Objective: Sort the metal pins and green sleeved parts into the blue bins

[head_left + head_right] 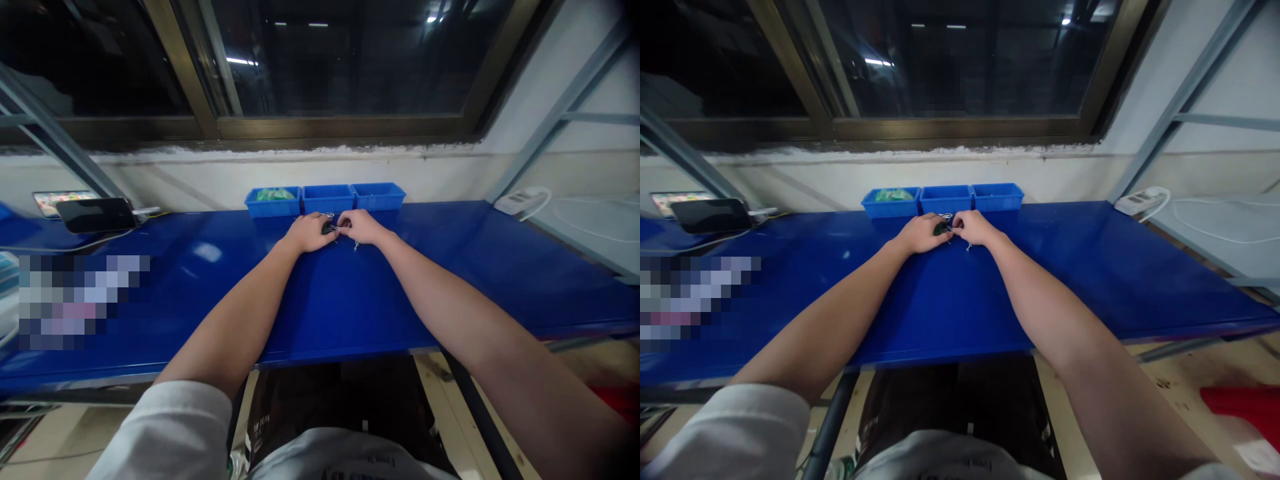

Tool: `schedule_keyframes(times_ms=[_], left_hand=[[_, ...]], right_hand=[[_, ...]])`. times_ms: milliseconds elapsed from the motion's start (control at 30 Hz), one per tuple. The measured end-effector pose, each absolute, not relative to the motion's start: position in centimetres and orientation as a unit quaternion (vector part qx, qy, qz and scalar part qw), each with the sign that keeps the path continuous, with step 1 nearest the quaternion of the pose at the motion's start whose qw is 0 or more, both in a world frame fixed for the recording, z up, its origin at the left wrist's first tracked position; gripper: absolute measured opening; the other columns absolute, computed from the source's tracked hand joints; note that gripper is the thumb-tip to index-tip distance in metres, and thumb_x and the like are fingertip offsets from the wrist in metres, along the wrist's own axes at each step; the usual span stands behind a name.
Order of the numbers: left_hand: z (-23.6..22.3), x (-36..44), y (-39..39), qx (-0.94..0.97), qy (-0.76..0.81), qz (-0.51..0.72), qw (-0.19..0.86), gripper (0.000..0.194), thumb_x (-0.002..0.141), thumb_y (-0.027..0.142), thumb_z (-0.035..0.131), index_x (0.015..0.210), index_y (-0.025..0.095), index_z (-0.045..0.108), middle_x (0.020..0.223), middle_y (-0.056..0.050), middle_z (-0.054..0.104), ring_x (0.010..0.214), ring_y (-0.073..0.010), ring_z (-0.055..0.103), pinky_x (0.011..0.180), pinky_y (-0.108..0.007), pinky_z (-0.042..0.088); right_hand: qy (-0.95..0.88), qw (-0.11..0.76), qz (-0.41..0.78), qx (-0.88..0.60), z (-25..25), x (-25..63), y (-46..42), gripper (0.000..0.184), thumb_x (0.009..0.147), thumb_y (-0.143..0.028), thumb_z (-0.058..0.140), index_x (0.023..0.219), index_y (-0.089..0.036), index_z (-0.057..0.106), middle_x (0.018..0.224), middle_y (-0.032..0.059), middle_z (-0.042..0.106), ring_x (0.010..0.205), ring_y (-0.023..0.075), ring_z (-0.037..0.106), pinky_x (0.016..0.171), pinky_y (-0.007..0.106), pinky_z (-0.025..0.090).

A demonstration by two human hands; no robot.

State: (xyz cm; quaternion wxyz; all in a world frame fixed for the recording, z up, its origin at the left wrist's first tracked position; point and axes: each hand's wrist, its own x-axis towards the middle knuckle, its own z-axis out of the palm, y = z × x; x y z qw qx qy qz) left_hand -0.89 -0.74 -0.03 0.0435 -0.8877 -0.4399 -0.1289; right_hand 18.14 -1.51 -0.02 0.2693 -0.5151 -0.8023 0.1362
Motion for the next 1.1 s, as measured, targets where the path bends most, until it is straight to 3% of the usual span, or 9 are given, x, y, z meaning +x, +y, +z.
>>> schedule_keyframes(times_ms=[333, 567, 833, 967, 1100], left_hand=[[-0.17, -1.02, -0.58, -0.886, -0.443, -0.128, 0.041, 0.056, 0.090, 0.055, 0.047, 0.128, 0.017, 0.063, 0.125, -0.014, 0.065, 0.116, -0.0314, 0.062, 0.097, -0.044, 0.049], [-0.17, -1.05, -0.49, -0.888, -0.441, -0.128, 0.034, 0.055, 0.089, 0.050, 0.049, 0.130, 0.017, 0.062, 0.130, -0.014, 0.064, 0.118, -0.0310, 0.061, 0.100, -0.043, 0.048], [0.21, -1.06, -0.85, -0.886, -0.444, -0.134, 0.022, 0.061, 0.094, 0.059, 0.042, 0.132, 0.015, 0.060, 0.129, -0.015, 0.064, 0.118, -0.0314, 0.061, 0.098, -0.044, 0.048], [0.15, -1.03, -0.55, -0.889, -0.421, -0.179, 0.029, 0.047, 0.098, 0.047, 0.042, 0.127, 0.016, 0.062, 0.127, -0.013, 0.066, 0.116, -0.0274, 0.062, 0.099, -0.041, 0.048], [0.10, -0.96, -0.08, -0.903, -0.378, -0.202, 0.038, 0.034, 0.101, 0.031, 0.039, 0.107, 0.017, 0.069, 0.109, -0.011, 0.072, 0.104, -0.0233, 0.067, 0.095, -0.037, 0.049]], right_hand=[[-0.797, 0.233, 0.109, -0.547, 0.65, 17.89, -1.60, 0.011, 0.075, -0.014, 0.067, 0.084, -0.013, 0.075, 0.084, 0.0078, 0.076, 0.080, 0.0183, 0.068, 0.077, 0.028, 0.050], [-0.761, 0.211, 0.189, -0.584, 1.04, 17.71, -1.55, 0.005, 0.075, -0.020, 0.073, 0.075, -0.016, 0.076, 0.082, 0.0080, 0.076, 0.077, 0.0201, 0.068, 0.070, 0.029, 0.049], [-0.775, 0.258, 0.166, -0.552, 0.67, 18.03, -1.54, 0.016, 0.086, -0.023, 0.062, 0.081, -0.015, 0.075, 0.086, 0.0087, 0.075, 0.074, 0.0173, 0.064, 0.071, 0.030, 0.046], [-0.778, 0.289, 0.145, -0.539, 0.58, 18.00, -1.56, 0.017, 0.091, -0.023, 0.057, 0.091, -0.014, 0.071, 0.088, 0.0073, 0.073, 0.076, 0.0161, 0.061, 0.071, 0.027, 0.043], [-0.791, 0.295, 0.136, -0.518, 0.62, 17.90, -1.36, 0.023, 0.095, -0.025, 0.050, 0.082, -0.015, 0.066, 0.079, 0.0041, 0.069, 0.073, 0.0149, 0.058, 0.068, 0.026, 0.039]])
